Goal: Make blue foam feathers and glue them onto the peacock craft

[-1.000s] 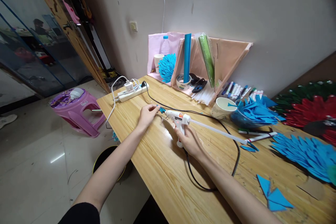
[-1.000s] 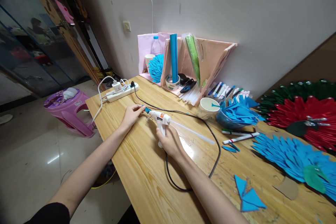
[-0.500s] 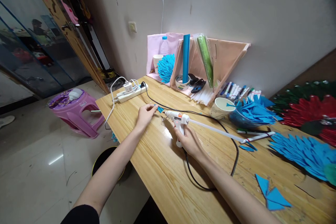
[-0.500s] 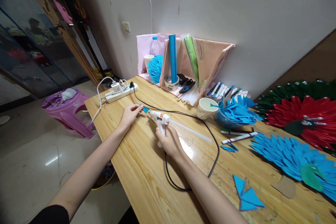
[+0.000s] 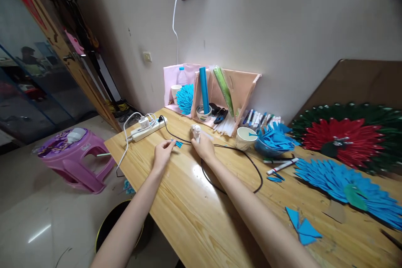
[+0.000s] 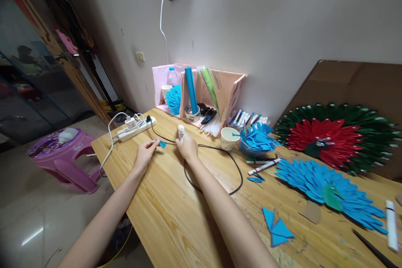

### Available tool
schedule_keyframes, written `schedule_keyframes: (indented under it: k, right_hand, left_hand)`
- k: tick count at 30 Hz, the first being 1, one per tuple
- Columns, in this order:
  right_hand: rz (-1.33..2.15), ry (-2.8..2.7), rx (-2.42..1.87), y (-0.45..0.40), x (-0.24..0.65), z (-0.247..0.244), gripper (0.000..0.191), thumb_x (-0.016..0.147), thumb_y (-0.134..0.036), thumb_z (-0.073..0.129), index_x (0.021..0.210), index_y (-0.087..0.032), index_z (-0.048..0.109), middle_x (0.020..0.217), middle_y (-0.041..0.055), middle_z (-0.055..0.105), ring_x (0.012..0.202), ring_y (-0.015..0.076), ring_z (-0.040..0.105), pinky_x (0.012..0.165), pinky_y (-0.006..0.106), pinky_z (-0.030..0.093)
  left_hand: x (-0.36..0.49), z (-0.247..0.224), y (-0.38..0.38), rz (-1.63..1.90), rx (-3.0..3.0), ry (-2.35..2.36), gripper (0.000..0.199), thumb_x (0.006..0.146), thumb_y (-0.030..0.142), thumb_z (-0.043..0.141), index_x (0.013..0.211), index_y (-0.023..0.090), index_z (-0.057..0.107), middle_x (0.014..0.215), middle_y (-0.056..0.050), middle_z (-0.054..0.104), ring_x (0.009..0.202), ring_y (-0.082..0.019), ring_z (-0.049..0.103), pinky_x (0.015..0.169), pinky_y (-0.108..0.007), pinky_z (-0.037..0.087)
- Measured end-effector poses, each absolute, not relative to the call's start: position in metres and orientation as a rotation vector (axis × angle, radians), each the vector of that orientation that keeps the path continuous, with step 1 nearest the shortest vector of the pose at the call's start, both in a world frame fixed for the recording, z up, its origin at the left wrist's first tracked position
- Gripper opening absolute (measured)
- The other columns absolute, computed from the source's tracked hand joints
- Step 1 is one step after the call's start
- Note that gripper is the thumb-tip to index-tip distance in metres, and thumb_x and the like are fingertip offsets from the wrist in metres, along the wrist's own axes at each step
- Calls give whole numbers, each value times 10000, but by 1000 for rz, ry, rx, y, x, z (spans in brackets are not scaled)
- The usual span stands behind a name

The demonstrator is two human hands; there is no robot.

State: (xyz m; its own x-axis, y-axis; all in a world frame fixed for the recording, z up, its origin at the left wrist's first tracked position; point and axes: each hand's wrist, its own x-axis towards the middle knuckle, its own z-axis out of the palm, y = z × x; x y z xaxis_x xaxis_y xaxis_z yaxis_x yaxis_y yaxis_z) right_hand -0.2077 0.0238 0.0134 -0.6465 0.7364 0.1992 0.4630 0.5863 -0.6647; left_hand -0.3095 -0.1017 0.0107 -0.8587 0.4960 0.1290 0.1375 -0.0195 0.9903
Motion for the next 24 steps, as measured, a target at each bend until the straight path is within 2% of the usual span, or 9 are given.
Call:
schedule_keyframes:
  k: [5,8,10,12,14,18,24]
  right_hand:
    - [793,-2387,-889,19,-190,14,233,794,-301,494,956,-147,561,920,112,628,857,220,569,713,290,404]
    - [778,-2311,-713,18,-138,17,332,816,-289,480,1112,-141,502,1021,121,578,965,222,527,817,338,409]
    - [794,-2234,-671,18,-91,20,334,841,-259,442,1157,-153,467,999,107,567,907,204,540,775,334,441]
    - [821,-2186,-686,18,-42,21,277,869,-251,406,1125,-173,477,968,92,563,836,183,552,713,310,464]
    - [794,-2158,-731,17,4,20,242,873,-257,419,1095,-184,481,946,84,572,820,183,554,717,321,469]
    - [679,-2082,-856,18,74,16,201,868,-279,450,1041,-191,502,893,70,588,796,183,568,722,335,478]
    - [589,-1860,-1019,21,130,5,183,866,-304,460,1010,-195,494,891,61,594,769,169,592,709,325,498]
  left_hand:
    - [-283,13,-106,1921,672,1946,264,584,391,703,645,135,684,677,-48,683,679,-162,607,686,-250,448]
    - [-254,15,-102,1866,716,1868,263,589,384,703,670,134,689,674,-43,681,660,-150,598,664,-240,444]
    - [-230,16,-93,1797,784,1794,256,598,384,701,664,137,690,658,-42,676,638,-147,590,628,-236,440]
    - [-204,18,-79,1708,848,1725,251,606,388,695,640,140,689,637,-44,668,623,-150,582,593,-234,434]
    - [-175,21,-60,1594,901,1656,255,611,397,690,618,143,687,630,-46,660,603,-147,570,539,-223,415]
    - [-113,26,-23,1386,946,1517,295,624,433,673,620,138,682,566,-28,611,467,-98,480,410,-197,309]
    - [-40,21,11,1402,1021,1331,284,613,410,691,649,130,660,613,-41,624,566,-127,543,498,-213,398]
